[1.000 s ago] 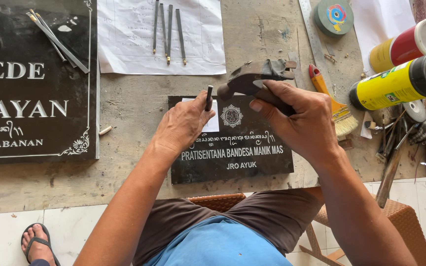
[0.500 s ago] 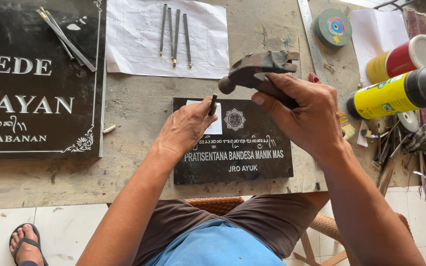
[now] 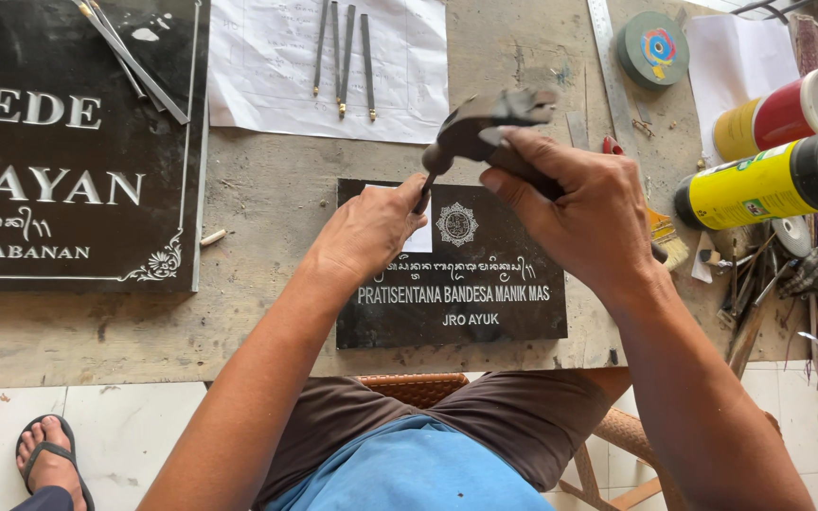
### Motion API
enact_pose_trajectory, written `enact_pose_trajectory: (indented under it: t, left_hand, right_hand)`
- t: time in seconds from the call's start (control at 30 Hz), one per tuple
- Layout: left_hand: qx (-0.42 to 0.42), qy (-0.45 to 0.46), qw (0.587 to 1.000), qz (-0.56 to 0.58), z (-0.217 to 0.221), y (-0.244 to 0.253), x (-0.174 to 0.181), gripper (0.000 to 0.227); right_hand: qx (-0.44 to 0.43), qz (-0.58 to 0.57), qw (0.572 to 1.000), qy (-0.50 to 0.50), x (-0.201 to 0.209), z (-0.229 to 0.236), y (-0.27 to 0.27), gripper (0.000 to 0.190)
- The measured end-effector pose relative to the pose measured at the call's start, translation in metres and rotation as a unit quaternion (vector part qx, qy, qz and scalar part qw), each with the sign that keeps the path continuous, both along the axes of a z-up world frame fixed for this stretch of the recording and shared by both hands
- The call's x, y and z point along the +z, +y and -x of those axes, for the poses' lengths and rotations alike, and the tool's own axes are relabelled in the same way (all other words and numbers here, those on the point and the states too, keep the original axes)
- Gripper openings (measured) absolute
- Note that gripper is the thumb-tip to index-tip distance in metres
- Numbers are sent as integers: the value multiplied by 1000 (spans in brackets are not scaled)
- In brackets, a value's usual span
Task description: The person uses a hammer and chisel to engrave a design onto a dark plaque. They repeatedly strike the chisel to carve the pattern, occasionally repositioning the chisel to continue the work.
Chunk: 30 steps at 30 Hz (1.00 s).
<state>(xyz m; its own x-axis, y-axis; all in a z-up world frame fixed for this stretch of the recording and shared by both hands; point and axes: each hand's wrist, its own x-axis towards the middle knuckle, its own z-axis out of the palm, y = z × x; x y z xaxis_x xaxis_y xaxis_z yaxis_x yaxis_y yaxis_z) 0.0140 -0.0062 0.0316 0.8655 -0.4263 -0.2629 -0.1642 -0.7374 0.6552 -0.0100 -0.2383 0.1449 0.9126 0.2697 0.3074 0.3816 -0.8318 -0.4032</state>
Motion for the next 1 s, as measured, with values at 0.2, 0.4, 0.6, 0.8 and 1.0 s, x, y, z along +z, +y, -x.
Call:
enact_pose_trajectory:
  t: [0.2,0.4,0.6,0.8,1.0]
  left_hand:
    - [-31,6,999,-24,-9,-6,-9,33]
    - [-71,-5,996,-58,-14,-9,-12,31]
    - [-110,-40,991,-61,-14,-10,-21,33]
    - [-123,-19,990,-72,-17,-8,4,36]
    - [-157,-47,983,-83,-18,-10,7,19]
  right_hand:
    - [-28,-41,998,27,-7,3,-11,47]
    - [-50,-23,998,11,-13,16,-24,45]
    - [-49,-52,997,1,-22,32,-29,40]
    - [-101,-177,979,9,-47,48,-34,44]
    - [-123,-230,965,17,-58,54,-45,24]
